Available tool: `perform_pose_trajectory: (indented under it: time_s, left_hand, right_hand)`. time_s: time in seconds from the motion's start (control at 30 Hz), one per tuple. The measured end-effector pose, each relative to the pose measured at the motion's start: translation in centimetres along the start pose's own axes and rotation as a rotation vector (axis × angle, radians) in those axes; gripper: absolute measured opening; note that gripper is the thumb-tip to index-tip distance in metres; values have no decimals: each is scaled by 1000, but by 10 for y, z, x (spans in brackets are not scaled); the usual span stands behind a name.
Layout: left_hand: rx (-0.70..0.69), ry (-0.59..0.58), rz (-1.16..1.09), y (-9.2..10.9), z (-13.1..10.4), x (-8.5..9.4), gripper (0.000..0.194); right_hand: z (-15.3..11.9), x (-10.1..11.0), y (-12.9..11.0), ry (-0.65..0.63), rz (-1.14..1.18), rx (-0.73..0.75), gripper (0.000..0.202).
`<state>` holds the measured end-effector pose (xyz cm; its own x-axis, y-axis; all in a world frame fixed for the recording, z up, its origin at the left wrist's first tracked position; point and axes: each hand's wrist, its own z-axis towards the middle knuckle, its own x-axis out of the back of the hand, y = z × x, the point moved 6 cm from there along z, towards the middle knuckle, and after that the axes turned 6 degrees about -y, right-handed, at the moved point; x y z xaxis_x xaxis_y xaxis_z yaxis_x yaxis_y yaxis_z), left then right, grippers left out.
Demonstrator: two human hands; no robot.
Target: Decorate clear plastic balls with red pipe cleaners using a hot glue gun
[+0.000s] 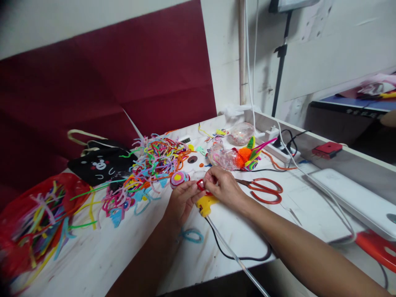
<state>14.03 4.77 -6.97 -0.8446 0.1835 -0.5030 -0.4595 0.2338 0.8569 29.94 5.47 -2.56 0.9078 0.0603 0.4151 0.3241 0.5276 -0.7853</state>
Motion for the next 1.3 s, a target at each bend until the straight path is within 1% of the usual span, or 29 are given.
perform_pose_trajectory:
  time_s: [0.23, 0.63, 0.87, 1.1, 1.3]
  left_hand:
    - [4, 17, -21, 0, 0, -2, 46]
    - [-4, 59, 9, -4, 3, 3, 36]
    - [-21, 66, 37, -3, 3, 1, 39]
    - [-22, 60, 44, -2, 2, 1, 32]
    - [-31, 25, 80, -2, 2, 1, 33]
  right_hand:
    - [-1, -1, 1, 1, -9, -14, 7]
    - [-1, -4, 4, -13, -10, -45, 8]
    - [0, -5, 5, -22, -24, -50, 9]
    - [0, -5, 7, -23, -28, -40, 9]
    - [0, -5, 8, -16, -32, -23, 9]
